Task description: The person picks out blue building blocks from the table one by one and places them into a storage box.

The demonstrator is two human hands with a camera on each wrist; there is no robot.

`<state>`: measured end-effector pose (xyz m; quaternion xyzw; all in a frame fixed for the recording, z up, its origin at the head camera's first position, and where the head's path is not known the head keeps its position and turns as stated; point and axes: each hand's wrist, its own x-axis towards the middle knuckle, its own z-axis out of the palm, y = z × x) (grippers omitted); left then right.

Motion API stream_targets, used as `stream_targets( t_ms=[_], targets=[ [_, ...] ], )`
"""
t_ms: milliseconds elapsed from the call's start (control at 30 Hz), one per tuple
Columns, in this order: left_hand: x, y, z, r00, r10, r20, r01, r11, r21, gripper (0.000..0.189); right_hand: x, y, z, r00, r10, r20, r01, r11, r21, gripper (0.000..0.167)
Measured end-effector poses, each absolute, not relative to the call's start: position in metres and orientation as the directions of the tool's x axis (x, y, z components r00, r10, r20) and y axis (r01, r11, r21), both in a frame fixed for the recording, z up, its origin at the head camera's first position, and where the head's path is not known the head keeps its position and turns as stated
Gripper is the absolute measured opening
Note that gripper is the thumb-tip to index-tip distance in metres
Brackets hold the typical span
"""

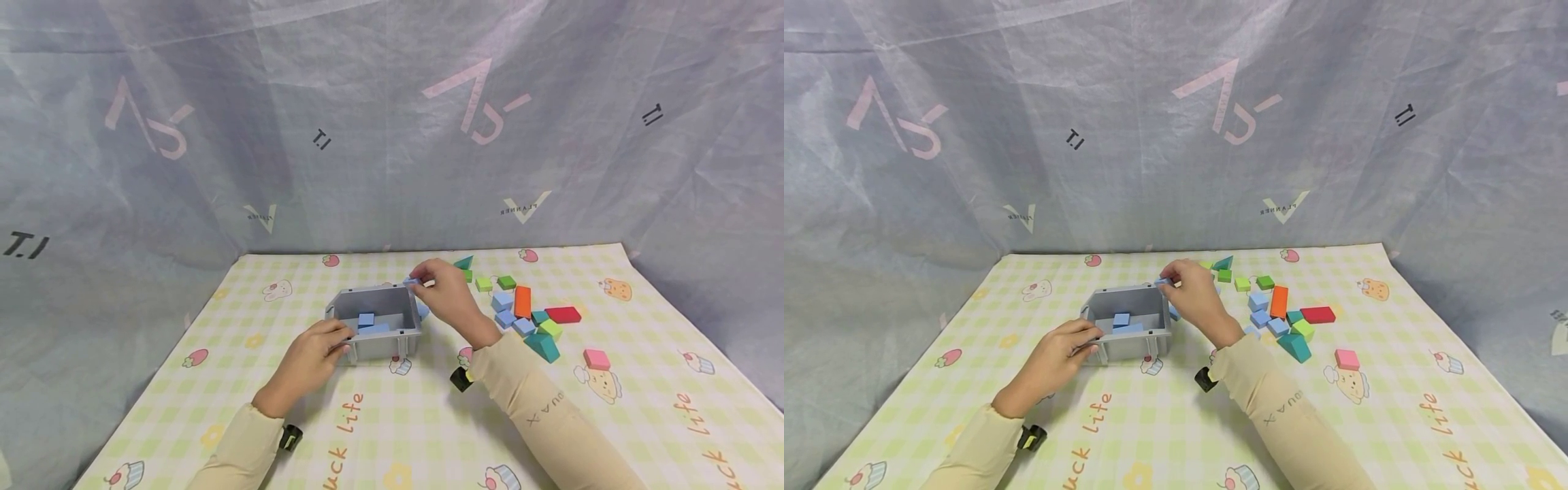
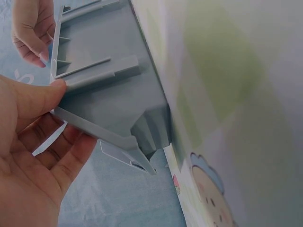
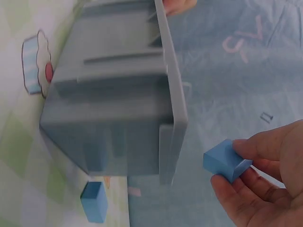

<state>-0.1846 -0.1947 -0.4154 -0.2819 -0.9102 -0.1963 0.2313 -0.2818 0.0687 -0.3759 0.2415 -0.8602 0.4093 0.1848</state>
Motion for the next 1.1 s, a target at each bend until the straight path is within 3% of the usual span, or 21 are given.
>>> stream_targets(
  t_ms=[467, 1100],
  targets=[
    [-0.185, -0.195, -0.416, -0.74, 0.413, 0.53, 0.593, 0.772, 0.227, 0.021, -0.268, 0.053, -0.379, -0.803, -0.376, 0.463, -0.596, 0.498, -0.629, 0.008],
    [-0.187, -0.196, -0.417, -0.742, 0.415, 0.527, 0.591, 0.776, 0.221, 0.021, -0.261, 0.039, -0.396, -0.721, -0.529, 0.448, -0.693, 0.558, -0.457, 0.008]
  ],
)
